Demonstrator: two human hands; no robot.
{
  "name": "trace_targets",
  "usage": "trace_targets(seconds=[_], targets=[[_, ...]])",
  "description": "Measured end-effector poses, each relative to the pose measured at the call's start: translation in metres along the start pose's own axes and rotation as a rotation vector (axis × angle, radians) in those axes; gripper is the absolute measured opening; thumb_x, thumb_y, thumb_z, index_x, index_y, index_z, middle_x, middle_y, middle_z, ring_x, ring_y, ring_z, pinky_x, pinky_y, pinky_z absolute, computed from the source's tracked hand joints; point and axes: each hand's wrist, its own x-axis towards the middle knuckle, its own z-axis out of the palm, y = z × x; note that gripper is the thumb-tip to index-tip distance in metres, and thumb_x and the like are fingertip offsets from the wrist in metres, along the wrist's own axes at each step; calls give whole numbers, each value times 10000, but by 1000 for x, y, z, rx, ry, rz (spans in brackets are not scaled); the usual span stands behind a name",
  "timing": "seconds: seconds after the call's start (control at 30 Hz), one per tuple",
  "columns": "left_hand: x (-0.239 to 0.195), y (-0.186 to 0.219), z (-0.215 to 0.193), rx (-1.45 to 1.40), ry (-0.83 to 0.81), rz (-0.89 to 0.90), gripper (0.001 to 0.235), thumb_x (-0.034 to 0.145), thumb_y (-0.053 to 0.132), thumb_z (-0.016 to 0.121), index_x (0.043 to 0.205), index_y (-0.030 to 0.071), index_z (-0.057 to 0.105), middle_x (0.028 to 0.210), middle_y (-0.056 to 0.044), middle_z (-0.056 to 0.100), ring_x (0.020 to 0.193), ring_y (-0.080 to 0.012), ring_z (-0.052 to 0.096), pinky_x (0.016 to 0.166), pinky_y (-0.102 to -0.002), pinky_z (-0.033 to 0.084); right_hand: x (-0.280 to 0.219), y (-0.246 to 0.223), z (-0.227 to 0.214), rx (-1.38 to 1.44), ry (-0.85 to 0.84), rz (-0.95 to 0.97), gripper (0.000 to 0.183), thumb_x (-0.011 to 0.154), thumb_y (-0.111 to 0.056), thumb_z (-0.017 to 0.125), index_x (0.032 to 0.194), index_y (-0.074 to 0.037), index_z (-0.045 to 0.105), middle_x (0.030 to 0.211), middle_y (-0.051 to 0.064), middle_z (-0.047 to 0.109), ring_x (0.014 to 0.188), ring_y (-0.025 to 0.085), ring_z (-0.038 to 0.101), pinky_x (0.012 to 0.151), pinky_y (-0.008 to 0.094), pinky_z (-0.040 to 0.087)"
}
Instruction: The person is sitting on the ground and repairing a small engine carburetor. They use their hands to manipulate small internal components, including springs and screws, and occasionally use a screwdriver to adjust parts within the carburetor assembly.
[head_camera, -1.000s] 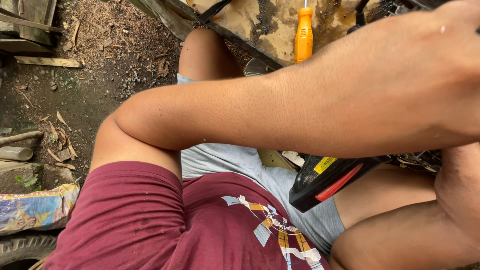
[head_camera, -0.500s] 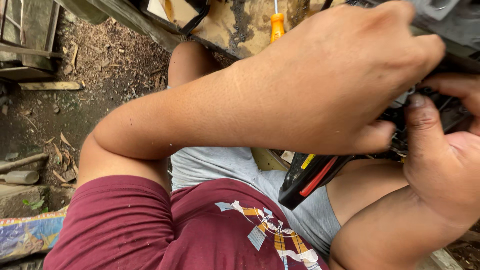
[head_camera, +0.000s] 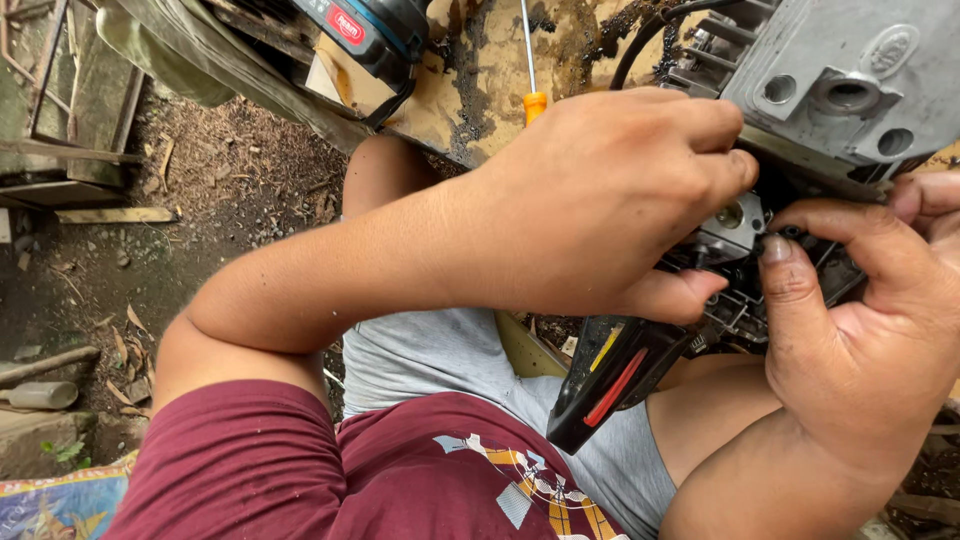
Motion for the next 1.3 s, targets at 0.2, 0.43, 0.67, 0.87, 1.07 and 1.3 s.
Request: trace_targets(seconds=[0.2, 0.43, 0.67, 0.87, 1.07, 1.3], targets=[[14, -4, -3, 37, 55, 128, 445, 746, 402, 885, 835, 19, 678, 900, -169, 606, 869, -375, 637, 748, -462, 524, -2, 10, -4, 6, -56, -7, 168, 1040, -55, 755, 1183, -17, 674, 1163, 74, 475, 1199, 177, 447, 1100, 280, 370], [15, -8, -12, 1, -4, 169, 462, 788, 359, 897, 938, -8, 660, 970, -185, 614, 971, -394, 621, 871, -493, 487, 2, -7, -2, 25, -31, 26, 175, 1033, -81, 767, 1176, -13, 690, 1151, 83, 479, 1164, 196, 452, 1065, 301, 373], [-10, -6, -13, -111, -36, 72, 630, 792, 219, 853, 1283, 14, 517, 1196, -139, 542, 1136, -344, 550, 1012, -421, 462, 8, -15, -1, -10, 18, 35, 218, 985, -80, 818, 1172, -37, 714, 1176, 89, 426, 1094, 178, 443, 996, 273, 394], [-13, -2, -15, -191, -96, 68, 620, 797, 107, 774, 1340, 60, 477, 1259, -98, 526, 1223, -315, 524, 1089, -390, 451, 11, -23, -1, -65, 59, 8, 217, 932, -63, 822, 1134, -43, 745, 1133, 109, 424, 1077, 221, 459, 979, 310, 406], [-9, 4, -15, -172, -118, 69, 617, 813, 28, 710, 1391, 85, 503, 1309, -95, 526, 1275, -299, 517, 1130, -381, 438, 14, -23, 2, -11, 77, 8, 238, 913, -40, 798, 1146, -65, 752, 1141, 96, 434, 1060, 201, 485, 984, 295, 418], [-16, 9, -10, -155, -113, 25, 596, 802, -36, 678, 1368, 107, 557, 1340, -84, 530, 1304, -285, 526, 1138, -376, 443, 15, -26, 3, 11, 122, 10, 222, 891, -52, 824, 1102, -64, 756, 1119, 103, 456, 1050, 215, 503, 953, 313, 428]])
